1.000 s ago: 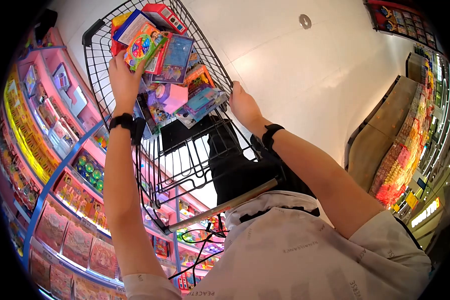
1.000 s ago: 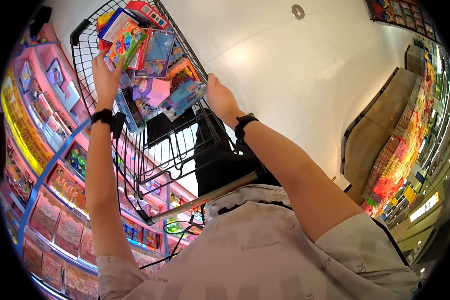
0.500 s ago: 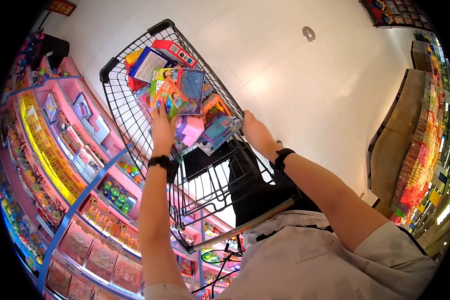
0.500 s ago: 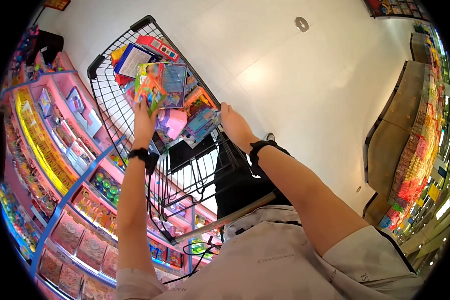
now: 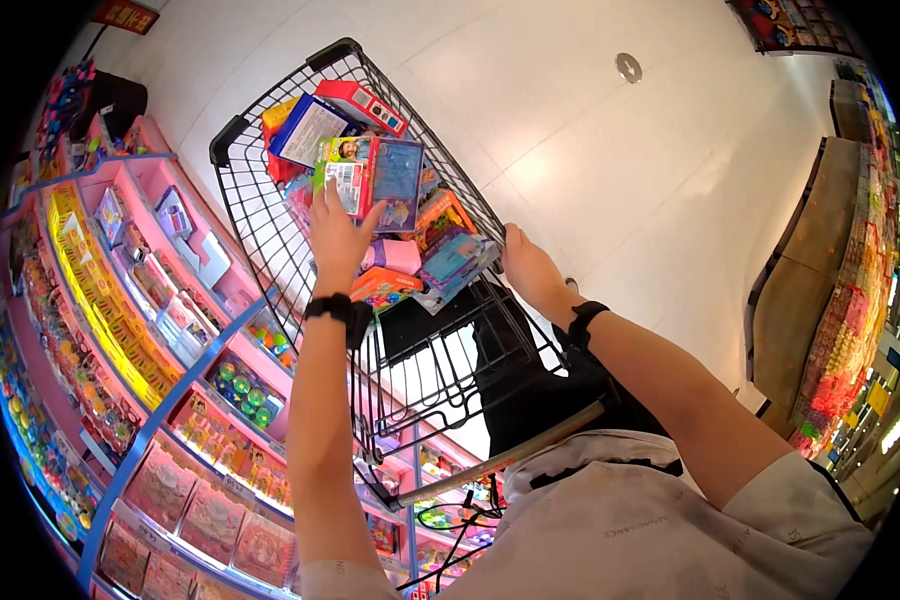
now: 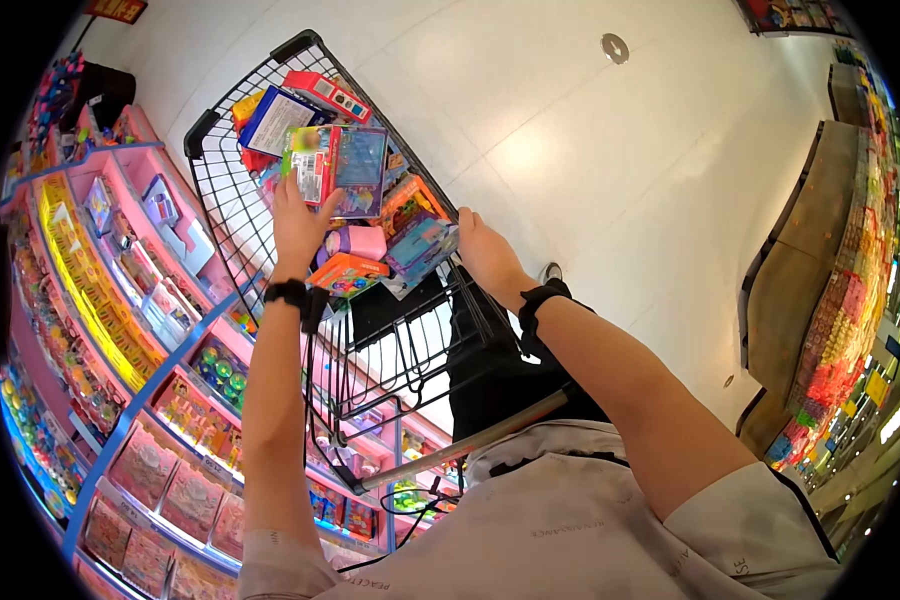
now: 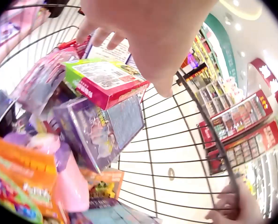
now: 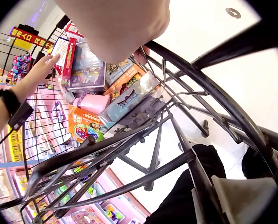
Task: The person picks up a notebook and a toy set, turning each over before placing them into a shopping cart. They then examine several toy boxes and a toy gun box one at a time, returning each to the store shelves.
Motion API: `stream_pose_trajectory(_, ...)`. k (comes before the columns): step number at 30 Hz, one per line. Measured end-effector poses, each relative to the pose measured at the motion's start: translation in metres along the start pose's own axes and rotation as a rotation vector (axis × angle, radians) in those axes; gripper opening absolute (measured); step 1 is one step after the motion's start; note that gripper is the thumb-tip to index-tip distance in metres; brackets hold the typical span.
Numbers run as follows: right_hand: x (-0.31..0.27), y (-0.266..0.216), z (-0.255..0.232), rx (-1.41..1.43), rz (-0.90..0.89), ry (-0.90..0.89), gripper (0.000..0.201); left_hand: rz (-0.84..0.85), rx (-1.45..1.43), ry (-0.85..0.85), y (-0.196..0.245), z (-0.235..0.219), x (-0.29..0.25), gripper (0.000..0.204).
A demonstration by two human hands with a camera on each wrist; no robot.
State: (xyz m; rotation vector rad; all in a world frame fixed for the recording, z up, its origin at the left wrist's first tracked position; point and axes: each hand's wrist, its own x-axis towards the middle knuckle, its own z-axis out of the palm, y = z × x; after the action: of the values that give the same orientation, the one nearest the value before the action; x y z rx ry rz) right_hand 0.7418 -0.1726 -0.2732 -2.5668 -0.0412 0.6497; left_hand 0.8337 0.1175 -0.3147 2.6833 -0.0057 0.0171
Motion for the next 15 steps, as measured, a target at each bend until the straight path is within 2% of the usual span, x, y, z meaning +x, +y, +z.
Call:
stream_pose_trajectory(1, 0.000, 0.002, -0.001, 0.003, -0.005, 0.009, 0.035, 0.081, 0.106, 0.034, 0.002, 0.009, 0.016, 0.089)
stream_pose_trajectory(4, -0.001, 0.001, 0.000, -0.001, -0.016, 0.025, 0.034, -0.141, 0.314, -0.273, 0.020, 0.024, 0.036, 0.099)
stream_pose_trajectory(8, 0.000, 0.006, 0.003, -0.002, -0.035, 0.020, 0.031, -0.152, -0.036, -0.294, -0.004, 0.046, 0.027, 0.092)
stream_pose_trajectory(9, 0.000, 0.005, 0.002, -0.011, -0.031, 0.020, 0.029, -0.229, -0.173, -0.309, 0.006, 0.030, 0.017, 0.087)
stream_pose_trajectory(12, 0.000, 0.002, 0.000, 0.008, -0.047, 0.038, 0.029, -0.049, -0.344, -0.248, -0.009, 0.005, -0.031, 0.082)
stream_pose_trajectory(14, 0.001, 0.010, 0.007, -0.006, -0.074, 0.084, 0.025, -0.073, -0.429, -0.289, -0.006, -0.027, -0.061, 0.078)
stream_pose_trajectory(15, 0.002, 0.013, 0.011, -0.013, -0.089, 0.106, 0.024, -0.085, -0.405, -0.377, -0.010, -0.041, -0.077, 0.077)
